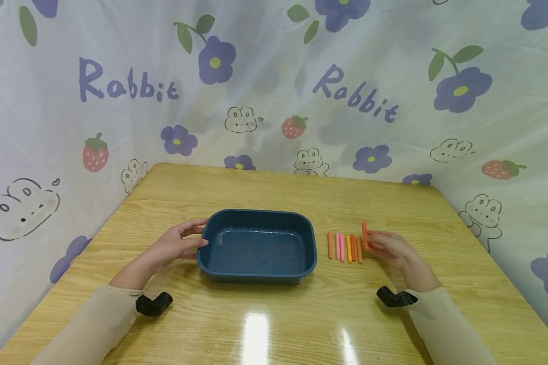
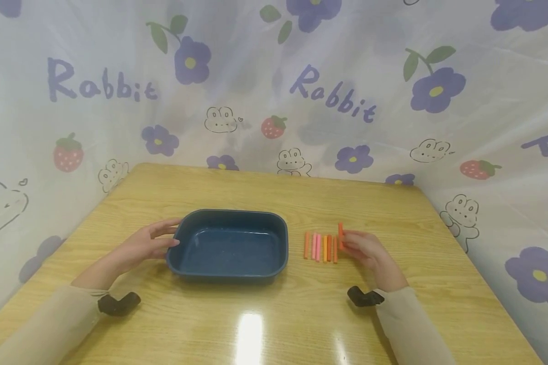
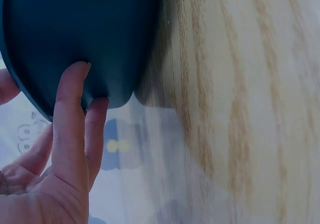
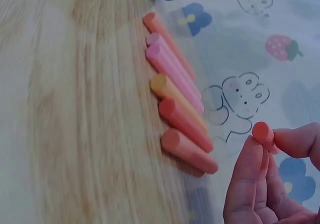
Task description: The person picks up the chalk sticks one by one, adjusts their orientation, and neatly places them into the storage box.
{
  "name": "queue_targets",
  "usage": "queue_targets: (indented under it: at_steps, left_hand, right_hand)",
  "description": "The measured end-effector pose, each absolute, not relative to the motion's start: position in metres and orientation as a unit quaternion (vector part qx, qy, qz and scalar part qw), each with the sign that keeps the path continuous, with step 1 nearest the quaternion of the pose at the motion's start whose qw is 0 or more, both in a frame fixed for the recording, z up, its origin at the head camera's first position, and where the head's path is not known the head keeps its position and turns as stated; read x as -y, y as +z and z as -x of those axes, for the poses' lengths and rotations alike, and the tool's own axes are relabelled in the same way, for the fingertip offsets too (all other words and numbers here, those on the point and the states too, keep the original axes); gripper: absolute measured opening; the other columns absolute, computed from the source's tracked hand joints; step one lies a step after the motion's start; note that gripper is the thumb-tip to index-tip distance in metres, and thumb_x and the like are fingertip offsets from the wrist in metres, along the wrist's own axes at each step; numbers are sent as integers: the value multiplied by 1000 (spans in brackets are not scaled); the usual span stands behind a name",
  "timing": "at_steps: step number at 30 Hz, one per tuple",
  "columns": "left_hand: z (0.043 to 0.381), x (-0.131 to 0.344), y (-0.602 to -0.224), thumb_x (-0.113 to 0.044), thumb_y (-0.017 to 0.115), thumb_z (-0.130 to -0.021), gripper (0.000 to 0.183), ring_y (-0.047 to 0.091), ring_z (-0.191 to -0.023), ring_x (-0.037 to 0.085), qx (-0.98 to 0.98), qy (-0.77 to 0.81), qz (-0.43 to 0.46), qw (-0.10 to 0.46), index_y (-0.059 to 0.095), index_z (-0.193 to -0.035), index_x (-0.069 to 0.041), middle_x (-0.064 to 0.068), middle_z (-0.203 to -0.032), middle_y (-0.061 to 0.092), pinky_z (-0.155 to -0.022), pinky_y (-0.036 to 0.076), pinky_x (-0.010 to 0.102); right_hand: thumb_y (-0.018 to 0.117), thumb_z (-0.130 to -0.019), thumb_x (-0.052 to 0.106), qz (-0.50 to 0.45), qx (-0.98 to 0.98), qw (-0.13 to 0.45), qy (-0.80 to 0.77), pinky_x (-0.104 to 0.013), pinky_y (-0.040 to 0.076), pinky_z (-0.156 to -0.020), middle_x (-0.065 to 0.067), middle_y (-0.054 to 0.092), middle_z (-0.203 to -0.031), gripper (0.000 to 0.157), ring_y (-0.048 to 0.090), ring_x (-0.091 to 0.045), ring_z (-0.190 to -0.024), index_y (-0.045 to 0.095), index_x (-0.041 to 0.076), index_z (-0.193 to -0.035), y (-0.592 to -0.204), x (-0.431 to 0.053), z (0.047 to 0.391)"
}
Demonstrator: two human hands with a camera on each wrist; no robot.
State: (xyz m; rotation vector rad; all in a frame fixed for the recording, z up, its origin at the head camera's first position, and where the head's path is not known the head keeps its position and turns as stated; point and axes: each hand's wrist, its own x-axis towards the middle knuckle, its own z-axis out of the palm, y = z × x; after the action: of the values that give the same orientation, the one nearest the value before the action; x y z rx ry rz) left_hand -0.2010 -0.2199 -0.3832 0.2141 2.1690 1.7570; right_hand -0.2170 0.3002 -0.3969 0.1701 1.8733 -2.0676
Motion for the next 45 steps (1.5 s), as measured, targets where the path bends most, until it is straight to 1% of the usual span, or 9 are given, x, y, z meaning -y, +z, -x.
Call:
queue_targets:
  at_steps: [6, 10, 12, 14, 17, 22, 29, 38, 45]
  left_hand:
    - [201, 221, -385, -15, 66, -87, 72, 59, -103, 27, -765, 617, -72, 170, 26, -146, -3, 28, -141, 29, -79, 53, 41]
    - [201, 221, -386, -15, 66, -87, 72, 59, -103, 27, -765, 618, -70, 168, 26, -146, -3, 28, -141, 30, -78, 53, 41]
    - [202, 220, -386, -15, 66, -87, 71, 59, -103, 27, -766, 616, -70, 167, 27, -146, -3, 28, -140, 30, -78, 53, 41]
    - [202, 220, -385, -15, 66, -87, 71, 59, -103, 26, -767, 616, -70, 167, 27, -146, -3, 27, -140, 30, -79, 53, 41]
    - [202, 220, -386, -16, 66, -87, 71, 59, -102, 25, -767, 615, -72, 167, 27, -146, -3, 28, -140, 30, -79, 53, 41]
    - [202, 220, -386, -16, 66, -87, 72, 59, -103, 25, -766, 615, -74, 169, 26, -146, -2, 28, -140, 30, -79, 53, 41]
    - [204, 220, -386, -17, 66, -86, 73, 60, -101, 22, -767, 615, -73, 167, 27, -146, -3, 27, -140, 30, -79, 53, 41]
    - [204, 220, -387, -17, 66, -87, 71, 57, -106, 27, -770, 611, -76, 168, 27, -146, -3, 28, -140, 30, -79, 53, 42]
    - [204, 220, -387, -16, 66, -87, 71, 57, -107, 28, -769, 612, -75, 170, 27, -146, -4, 27, -140, 29, -79, 53, 41]
  right_hand:
    - [48, -96, 7, -51, -663, 167, -728, -21, 48, -84, -1, 50, -107, 65, 57, -5, -90, 9, -15, -142, -394, -290, 222]
    - [48, -95, 6, -55, -662, 160, -730, -21, 48, -83, -10, 42, -121, 62, 56, -6, -90, 13, -14, -142, -390, -283, 225]
    - [46, -96, 5, -47, -660, 161, -732, -21, 48, -84, -15, 34, -130, 58, 54, -6, -91, 15, -15, -141, -387, -279, 226]
    - [45, -95, 5, -46, -655, 160, -737, -22, 48, -84, -16, 30, -134, 56, 54, -7, -92, 18, -15, -140, -385, -276, 227]
    - [45, -95, 4, -44, -644, 163, -746, -22, 48, -84, -15, 32, -131, 54, 53, -8, -93, 20, -14, -139, -382, -271, 228]
    - [46, -95, 4, -52, -629, 170, -757, -21, 49, -83, -6, 42, -115, 57, 53, -8, -90, 17, -11, -142, -376, -261, 232]
    - [44, -95, 2, -48, -622, 174, -761, -20, 50, -79, -2, 50, -100, 56, 57, -7, -82, 17, -11, -142, -365, -249, 239]
    - [44, -95, 2, -49, -631, 180, -753, -21, 49, -83, -5, 43, -109, 59, 54, -7, -84, 14, -11, -143, -358, -231, 245]
    - [45, -95, 2, -54, -627, 190, -754, -22, 49, -83, -9, 39, -117, 60, 55, -9, -86, 13, -9, -145, -356, -221, 252]
